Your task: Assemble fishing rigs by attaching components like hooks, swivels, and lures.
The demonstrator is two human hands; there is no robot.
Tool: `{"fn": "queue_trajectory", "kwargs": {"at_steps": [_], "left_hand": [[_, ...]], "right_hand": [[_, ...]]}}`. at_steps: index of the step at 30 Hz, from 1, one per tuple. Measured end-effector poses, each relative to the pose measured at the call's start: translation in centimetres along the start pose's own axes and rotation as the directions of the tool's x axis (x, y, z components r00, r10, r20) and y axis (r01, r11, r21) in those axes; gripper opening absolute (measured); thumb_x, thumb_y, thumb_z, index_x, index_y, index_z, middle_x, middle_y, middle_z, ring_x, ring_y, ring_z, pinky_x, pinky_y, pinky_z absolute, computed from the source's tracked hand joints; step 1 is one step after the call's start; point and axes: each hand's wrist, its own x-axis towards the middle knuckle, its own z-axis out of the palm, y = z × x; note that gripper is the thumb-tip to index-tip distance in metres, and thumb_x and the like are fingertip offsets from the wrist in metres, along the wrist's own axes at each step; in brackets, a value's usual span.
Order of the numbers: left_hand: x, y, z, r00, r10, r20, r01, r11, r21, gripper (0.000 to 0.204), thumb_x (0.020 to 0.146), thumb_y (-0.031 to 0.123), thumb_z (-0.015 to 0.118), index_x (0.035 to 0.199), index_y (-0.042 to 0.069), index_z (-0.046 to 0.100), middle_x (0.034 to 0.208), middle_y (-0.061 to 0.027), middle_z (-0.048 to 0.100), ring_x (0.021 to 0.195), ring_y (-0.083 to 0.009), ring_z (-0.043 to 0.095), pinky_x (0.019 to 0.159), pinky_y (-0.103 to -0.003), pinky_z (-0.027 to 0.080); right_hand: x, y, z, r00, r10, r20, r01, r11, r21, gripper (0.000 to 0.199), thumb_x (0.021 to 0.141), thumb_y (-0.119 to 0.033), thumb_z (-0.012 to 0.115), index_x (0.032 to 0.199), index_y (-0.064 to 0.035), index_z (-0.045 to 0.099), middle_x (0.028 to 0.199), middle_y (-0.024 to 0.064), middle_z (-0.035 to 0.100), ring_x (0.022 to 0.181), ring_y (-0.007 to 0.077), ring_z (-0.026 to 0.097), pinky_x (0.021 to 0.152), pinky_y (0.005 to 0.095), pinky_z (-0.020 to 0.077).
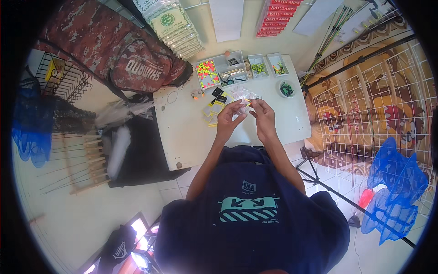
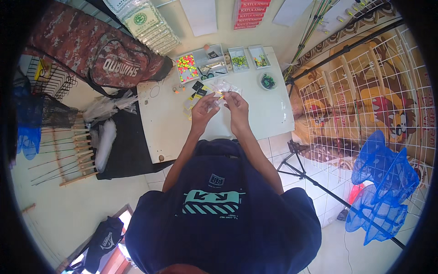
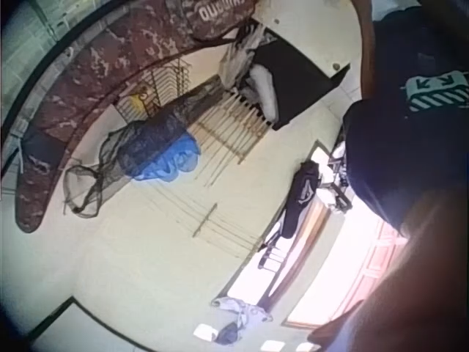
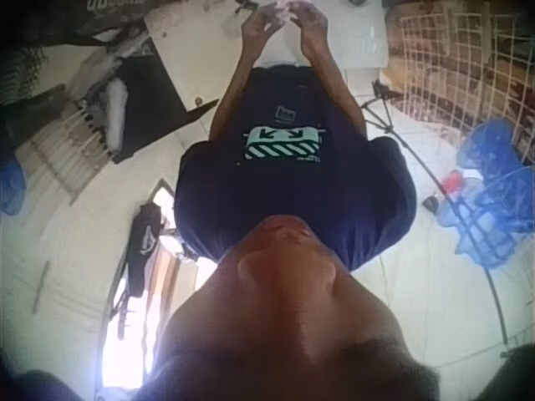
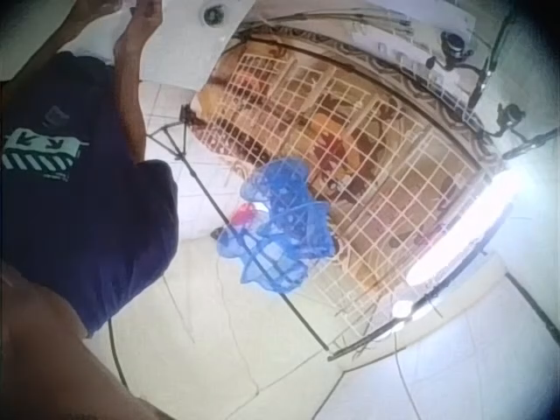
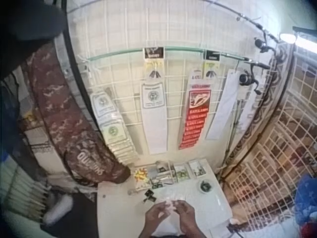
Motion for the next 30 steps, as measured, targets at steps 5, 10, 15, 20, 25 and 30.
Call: {"fn": "queue_trajectory", "kwargs": {"at_steps": [5, 10, 15, 20, 25, 30], "left_hand": [[-0.2, 0.1, -0.1, 0.999, -0.032, -0.004, 0.032, 0.999, -0.005, 0.047, 0.082, -0.005, 0.068, 0.126, -0.002, 0.053, 0.119, -0.011, 0.061, 0.115, -0.0179, 0.056, 0.101, -0.033, 0.041], [-0.3, 0.0, -0.4, 1.0, -0.021, 0.006, 0.021, 1.0, 0.006, 0.044, 0.082, -0.005, 0.067, 0.124, -0.002, 0.054, 0.119, -0.0127, 0.061, 0.115, -0.0191, 0.055, 0.1, -0.033, 0.042], [-0.3, 0.0, -0.3, 0.999, -0.032, 0.007, 0.032, 0.999, 0.025, 0.043, 0.082, -0.005, 0.067, 0.124, -0.003, 0.054, 0.119, -0.0139, 0.061, 0.114, -0.0197, 0.057, 0.098, -0.032, 0.043], [-0.3, 0.2, -0.2, 0.997, -0.072, 0.017, 0.072, 0.997, 0.012, 0.043, 0.082, -0.004, 0.068, 0.123, -0.003, 0.054, 0.119, -0.0132, 0.061, 0.113, -0.0188, 0.057, 0.096, -0.031, 0.044], [-0.3, 0.2, -0.2, 0.998, -0.059, 0.015, 0.059, 0.998, -0.007, 0.044, 0.082, -0.004, 0.069, 0.123, -0.004, 0.054, 0.119, -0.013, 0.061, 0.112, -0.0179, 0.057, 0.095, -0.031, 0.044], [-0.1, 0.5, 0.1, 1.0, -0.006, 0.001, 0.006, 0.995, 0.102, 0.044, 0.08, -0.001, 0.072, 0.121, -0.003, 0.057, 0.116, -0.0106, 0.063, 0.106, -0.0142, 0.058, 0.094, -0.028, 0.044]], "right_hand": [[0.1, -0.2, 0.1, 0.978, -0.206, -0.004, 0.204, 0.97, -0.135, 0.018, 0.09, -0.017, 0.067, 0.097, -0.0017, 0.064, 0.091, 0.0025, 0.065, 0.083, 0.0082, 0.056, 0.078, 0.0249, 0.0436], [0.6, -1.0, -0.8, 0.92, -0.381, 0.097, 0.386, 0.828, -0.406, 0.014, 0.088, -0.011, 0.068, 0.092, 0.0021, 0.065, 0.088, 0.0048, 0.066, 0.079, 0.0095, 0.057, 0.071, 0.0259, 0.0464], [0.8, -2.7, -1.4, 0.801, -0.553, 0.229, 0.562, 0.563, -0.606, 0.011, 0.084, -0.008, 0.069, 0.091, 0.0011, 0.066, 0.088, 0.0086, 0.063, 0.074, 0.0141, 0.06, 0.069, 0.0272, 0.0483], [0.8, -3.4, -1.8, 0.872, -0.437, 0.219, 0.481, 0.687, -0.544, 0.012, 0.085, -0.009, 0.069, 0.09, 0.0013, 0.065, 0.084, 0.0076, 0.064, 0.071, 0.0117, 0.058, 0.068, 0.0268, 0.0476], [0.8, -3.5, -1.9, 0.886, -0.387, 0.255, 0.461, 0.676, -0.575, 0.012, 0.085, -0.01, 0.069, 0.09, 0.0008, 0.066, 0.082, 0.0065, 0.068, 0.072, 0.0086, 0.057, 0.068, 0.0254, 0.0468], [0.8, -4.2, -1.5, 0.898, -0.346, 0.272, 0.44, 0.702, -0.56, 0.013, 0.086, -0.011, 0.069, 0.09, 0.0005, 0.066, 0.08, 0.0055, 0.068, 0.07, 0.0081, 0.056, 0.069, 0.025, 0.0462]]}}
